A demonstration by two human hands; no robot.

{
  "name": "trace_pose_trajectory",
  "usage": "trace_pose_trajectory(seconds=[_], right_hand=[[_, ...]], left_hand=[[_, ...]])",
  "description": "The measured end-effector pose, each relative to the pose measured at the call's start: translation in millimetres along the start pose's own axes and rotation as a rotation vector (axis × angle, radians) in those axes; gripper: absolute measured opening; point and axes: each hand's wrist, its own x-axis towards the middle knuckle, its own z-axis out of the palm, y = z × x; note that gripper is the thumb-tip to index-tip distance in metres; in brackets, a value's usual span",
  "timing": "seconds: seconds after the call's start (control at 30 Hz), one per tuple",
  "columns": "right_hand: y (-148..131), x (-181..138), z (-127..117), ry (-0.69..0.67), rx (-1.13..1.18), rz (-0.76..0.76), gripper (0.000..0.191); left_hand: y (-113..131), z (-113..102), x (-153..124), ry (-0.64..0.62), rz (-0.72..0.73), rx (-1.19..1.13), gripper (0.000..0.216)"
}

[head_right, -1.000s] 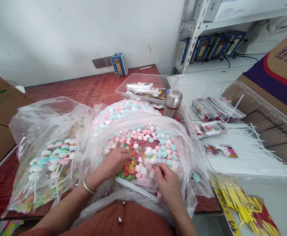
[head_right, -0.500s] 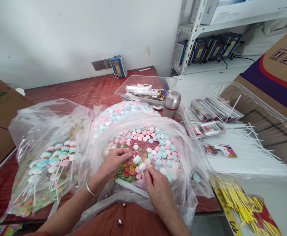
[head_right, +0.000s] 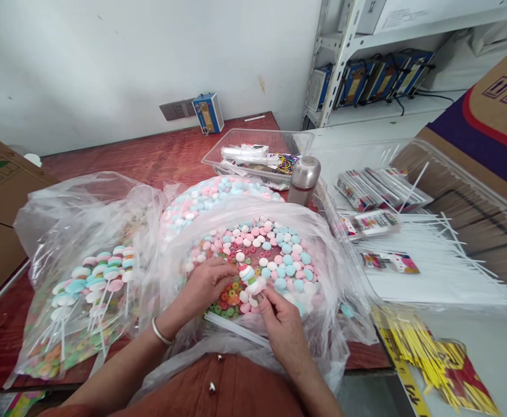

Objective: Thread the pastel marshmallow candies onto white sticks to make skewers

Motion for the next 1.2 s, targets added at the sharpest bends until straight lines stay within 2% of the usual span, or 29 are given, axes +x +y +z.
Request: trace_pose_trajectory(seconds=[0.1, 0.27, 0.37, 0.5, 0.57, 0.67, 0.97, 1.13, 1.2], right_hand=[[1, 0, -5, 0.021, -0.015, 0.004, 0.036], [1, -5, -10, 0.015, -0.086, 0.01, 0.037], [2, -7, -9, 0.008, -0.15, 0.002, 0.039], [4, -6, -5, -0.004, -0.222, -0.036, 0.038], [5, -5, -3, -0.007, -0.254, -0.055, 0.037], [5, -4, -2, 0.005, -0.288, -0.071, 0.037], [3, -6, -2, 0.036, -0.314, -0.086, 0.037], [1, -6, 0, 0.036, -0.347, -0.082, 0.036], [0, -5, 2, 0.045, -0.36, -0.082, 0.036]], left_hand=[[-3, 4, 2, -0.147, 0.124, 0.243, 0.015], [-3, 9, -1, -0.15, 0.185, 0.298, 0.019], [0, 9, -3, -0.068, 0.138, 0.193, 0.019], [8, 7, 0, 0.127, -0.136, -0.155, 0.011], [12, 7, 3, 0.163, -0.238, -0.38, 0.009], [16, 8, 6, 0.161, -0.291, -0.595, 0.009], [16, 14, 9, 0.187, -0.442, -0.829, 0.019], [17, 17, 9, 0.17, -0.43, -0.757, 0.016], [20, 19, 7, 0.215, -0.386, -0.709, 0.015]])
